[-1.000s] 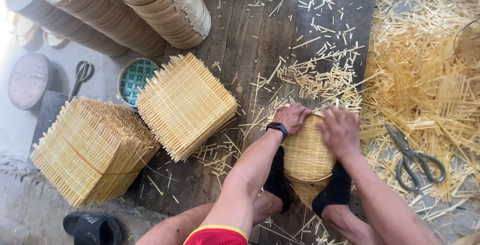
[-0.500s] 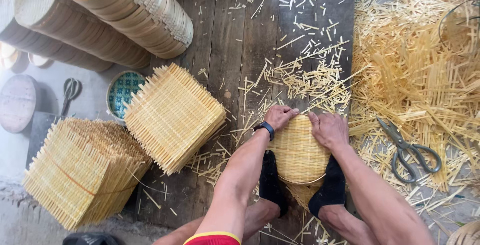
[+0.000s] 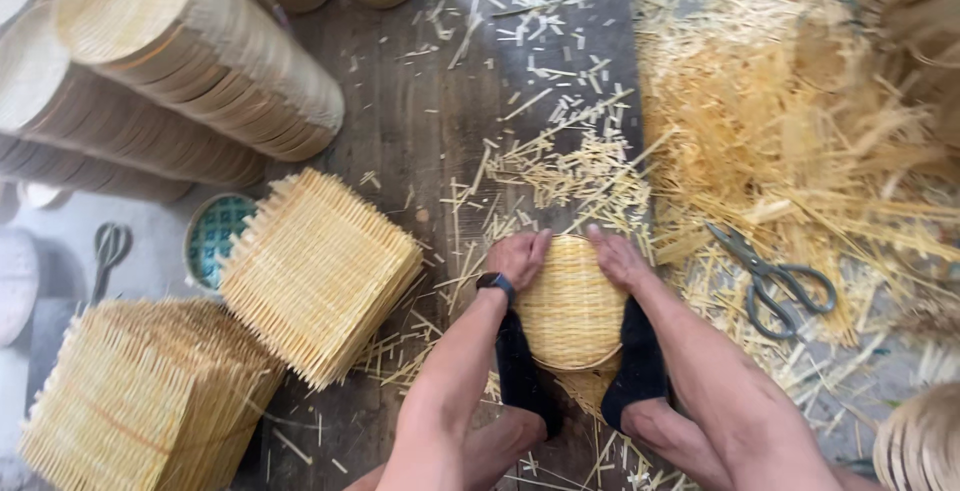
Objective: The person sits on the floor and repeatedly places a bamboo tray over a wooden form, then uses shears to trim the excess bamboo strips around the edge. After trimming, the person removes the form and stacks the finished tray with others.
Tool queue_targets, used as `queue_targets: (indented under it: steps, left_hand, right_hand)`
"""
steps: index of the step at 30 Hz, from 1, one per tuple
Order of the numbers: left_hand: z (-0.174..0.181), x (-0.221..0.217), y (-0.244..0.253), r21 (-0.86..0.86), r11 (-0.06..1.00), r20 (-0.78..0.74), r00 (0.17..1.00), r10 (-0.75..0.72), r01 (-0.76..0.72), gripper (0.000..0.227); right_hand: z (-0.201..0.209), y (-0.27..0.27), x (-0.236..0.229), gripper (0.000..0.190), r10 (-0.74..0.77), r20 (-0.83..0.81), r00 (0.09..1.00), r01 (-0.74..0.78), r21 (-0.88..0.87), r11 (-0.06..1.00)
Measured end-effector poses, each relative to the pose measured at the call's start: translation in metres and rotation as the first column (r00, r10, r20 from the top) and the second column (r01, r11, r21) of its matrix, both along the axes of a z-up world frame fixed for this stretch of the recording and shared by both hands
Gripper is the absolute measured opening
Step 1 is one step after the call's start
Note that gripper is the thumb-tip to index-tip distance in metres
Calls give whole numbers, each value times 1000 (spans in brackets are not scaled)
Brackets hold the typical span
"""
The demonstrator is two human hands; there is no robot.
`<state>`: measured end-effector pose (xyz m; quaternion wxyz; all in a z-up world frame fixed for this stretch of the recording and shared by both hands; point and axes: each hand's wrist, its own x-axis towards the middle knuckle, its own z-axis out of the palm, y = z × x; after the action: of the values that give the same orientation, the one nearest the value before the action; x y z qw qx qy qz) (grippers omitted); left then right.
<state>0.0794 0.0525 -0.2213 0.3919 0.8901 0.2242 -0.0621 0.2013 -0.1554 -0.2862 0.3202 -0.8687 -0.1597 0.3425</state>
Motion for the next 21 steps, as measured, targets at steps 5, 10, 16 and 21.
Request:
queue_targets:
  steps: [5, 10, 16, 21]
  left_hand:
    - [-4, 5, 3, -57, 997, -181, 982, -61, 51, 79]
    - [-23, 10, 13, -128, 990, -98, 993, -69, 56, 84]
    - [28, 0, -3, -392, 920, -134, 990, -32, -23, 66]
    - [116, -15, -35, 190, 963, 199, 952, -230, 193, 53]
  right_hand:
    - [4, 3, -3, 89, -22, -54, 998, 20, -46, 999]
    - [47, 11, -22, 71, -16, 63, 998, 22, -103, 994]
    - [179, -54, -8, 39, 236, 313, 920, -188, -178, 966]
    - [295, -174, 29, 43, 521, 227, 823, -230, -706, 670]
